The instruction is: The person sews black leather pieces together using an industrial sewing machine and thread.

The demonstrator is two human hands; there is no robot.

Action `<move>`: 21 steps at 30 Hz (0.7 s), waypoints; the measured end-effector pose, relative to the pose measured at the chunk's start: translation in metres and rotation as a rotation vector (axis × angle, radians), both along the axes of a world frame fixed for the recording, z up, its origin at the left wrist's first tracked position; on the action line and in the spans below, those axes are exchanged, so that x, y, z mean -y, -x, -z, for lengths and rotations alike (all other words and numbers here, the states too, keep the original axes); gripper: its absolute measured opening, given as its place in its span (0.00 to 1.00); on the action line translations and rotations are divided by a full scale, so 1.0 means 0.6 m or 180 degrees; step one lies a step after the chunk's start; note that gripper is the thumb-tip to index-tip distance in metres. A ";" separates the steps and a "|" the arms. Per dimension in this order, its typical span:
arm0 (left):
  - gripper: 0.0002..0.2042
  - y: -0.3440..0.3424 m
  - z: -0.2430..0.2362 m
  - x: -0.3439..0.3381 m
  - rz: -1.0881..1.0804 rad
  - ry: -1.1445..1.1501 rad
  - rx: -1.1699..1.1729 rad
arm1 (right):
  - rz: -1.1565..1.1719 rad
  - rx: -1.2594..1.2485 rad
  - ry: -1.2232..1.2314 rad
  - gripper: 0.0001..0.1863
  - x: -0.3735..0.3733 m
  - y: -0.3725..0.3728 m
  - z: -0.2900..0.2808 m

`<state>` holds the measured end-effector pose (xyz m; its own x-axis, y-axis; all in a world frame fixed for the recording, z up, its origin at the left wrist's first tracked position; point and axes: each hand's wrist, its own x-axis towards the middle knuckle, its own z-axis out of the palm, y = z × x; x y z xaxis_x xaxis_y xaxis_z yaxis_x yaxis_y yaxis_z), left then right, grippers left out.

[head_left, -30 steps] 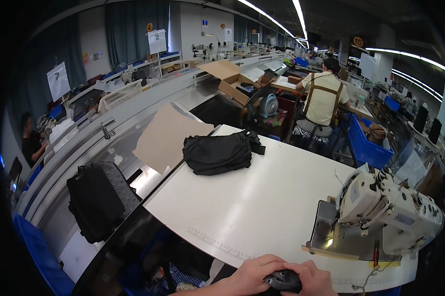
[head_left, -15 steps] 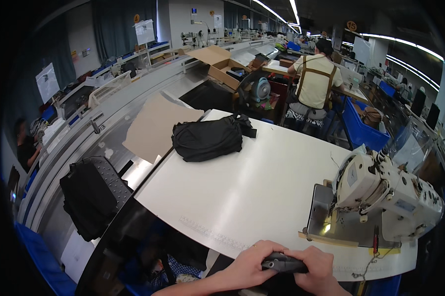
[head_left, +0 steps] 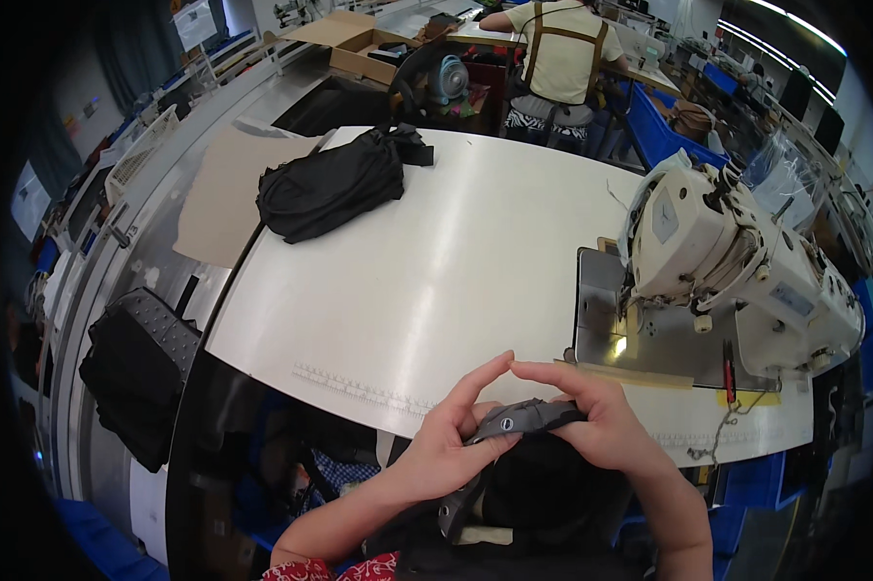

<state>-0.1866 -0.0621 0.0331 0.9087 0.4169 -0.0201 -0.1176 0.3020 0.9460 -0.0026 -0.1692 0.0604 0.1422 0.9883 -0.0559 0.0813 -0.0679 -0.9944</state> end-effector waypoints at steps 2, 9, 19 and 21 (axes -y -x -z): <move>0.37 -0.002 -0.006 -0.003 -0.0014 0.0209 -0.0354 | 0.0019 0.0133 -0.0118 0.27 -0.004 0.000 0.010; 0.37 -0.003 -0.007 -0.017 -0.0070 0.0307 -0.0648 | -0.0058 -0.0006 -0.0092 0.25 -0.021 0.001 0.006; 0.21 0.009 -0.021 -0.001 -0.1377 -0.3213 0.0371 | 0.0357 0.3094 -0.1605 0.16 0.061 0.070 -0.112; 0.19 0.004 -0.017 -0.004 -0.1504 -0.3364 0.0701 | -0.0068 0.2103 -0.0793 0.33 0.074 0.031 -0.094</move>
